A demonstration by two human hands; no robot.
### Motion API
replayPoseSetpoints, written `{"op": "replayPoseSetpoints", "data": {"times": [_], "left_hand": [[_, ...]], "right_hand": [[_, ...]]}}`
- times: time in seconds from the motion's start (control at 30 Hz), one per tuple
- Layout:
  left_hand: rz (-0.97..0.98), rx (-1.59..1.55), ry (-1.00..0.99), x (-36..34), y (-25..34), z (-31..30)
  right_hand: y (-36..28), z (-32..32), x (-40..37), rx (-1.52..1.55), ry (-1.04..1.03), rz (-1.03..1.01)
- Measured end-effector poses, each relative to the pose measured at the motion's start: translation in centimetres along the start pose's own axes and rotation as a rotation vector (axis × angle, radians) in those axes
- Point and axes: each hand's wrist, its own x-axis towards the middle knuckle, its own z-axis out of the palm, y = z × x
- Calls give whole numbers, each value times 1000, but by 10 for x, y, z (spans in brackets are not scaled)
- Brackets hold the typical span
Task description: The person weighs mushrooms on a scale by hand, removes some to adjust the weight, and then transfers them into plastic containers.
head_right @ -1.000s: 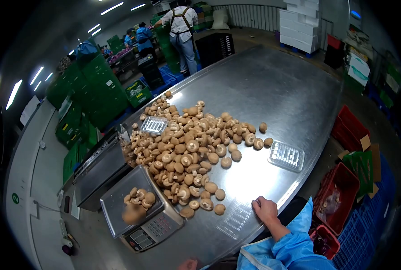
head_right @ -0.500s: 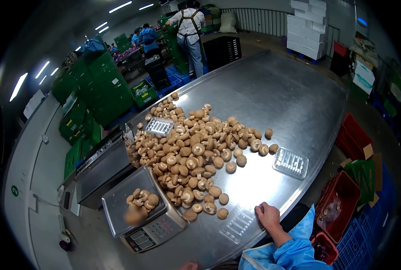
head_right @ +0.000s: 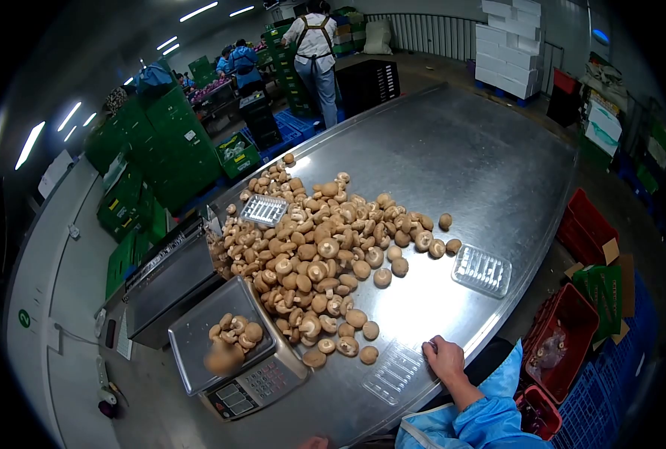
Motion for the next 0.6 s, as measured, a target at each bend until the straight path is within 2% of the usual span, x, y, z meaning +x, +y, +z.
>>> {"op": "replayPoseSetpoints", "data": {"times": [0.37, 0.6], "left_hand": [[-27, -10, -13, -6, 25, -11], [3, -42, -15, -3, 7, -4]], "right_hand": [[-1, -2, 0, -3, -14, 7], [0, 0, -1, 11, 8, 0]]}}
